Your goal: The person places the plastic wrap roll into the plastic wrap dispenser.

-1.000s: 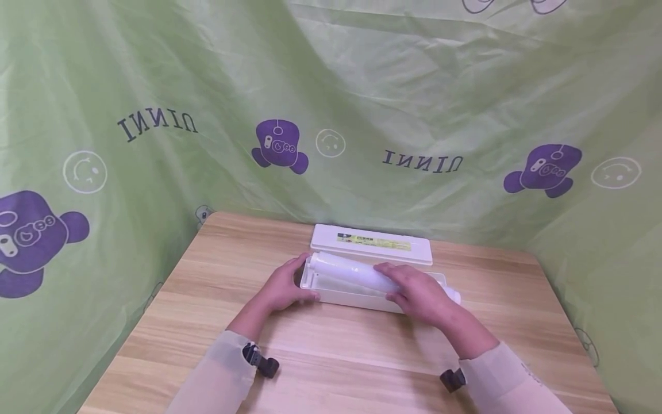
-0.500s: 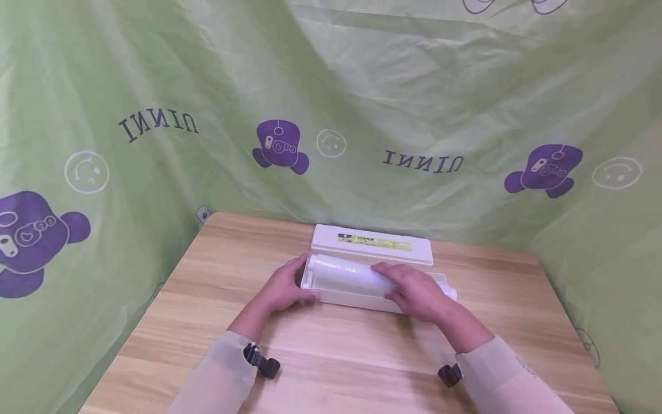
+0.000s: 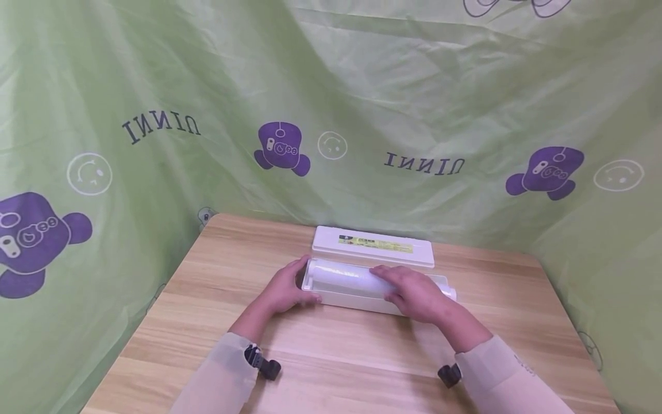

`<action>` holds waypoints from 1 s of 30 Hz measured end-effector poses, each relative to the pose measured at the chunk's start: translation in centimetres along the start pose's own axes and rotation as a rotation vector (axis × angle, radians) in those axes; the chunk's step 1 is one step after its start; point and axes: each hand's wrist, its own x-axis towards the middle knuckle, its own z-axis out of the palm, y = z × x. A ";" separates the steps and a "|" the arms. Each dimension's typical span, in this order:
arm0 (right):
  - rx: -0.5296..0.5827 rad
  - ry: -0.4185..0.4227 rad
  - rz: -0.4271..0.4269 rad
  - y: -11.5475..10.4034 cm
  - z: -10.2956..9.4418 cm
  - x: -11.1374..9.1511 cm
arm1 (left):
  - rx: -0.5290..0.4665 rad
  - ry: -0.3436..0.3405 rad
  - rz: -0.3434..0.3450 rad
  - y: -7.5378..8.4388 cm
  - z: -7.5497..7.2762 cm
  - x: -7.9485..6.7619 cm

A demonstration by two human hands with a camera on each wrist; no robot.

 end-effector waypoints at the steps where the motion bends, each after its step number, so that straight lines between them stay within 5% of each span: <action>1: -0.004 -0.003 -0.003 0.0 0.0 0.0 | 0.003 0.000 -0.002 0.0 0.0 0.0; 30: 0.029 -0.100 -0.039 0.5 0.2 1.5 | 0.009 -0.021 0.017 0.1 -0.2 0.1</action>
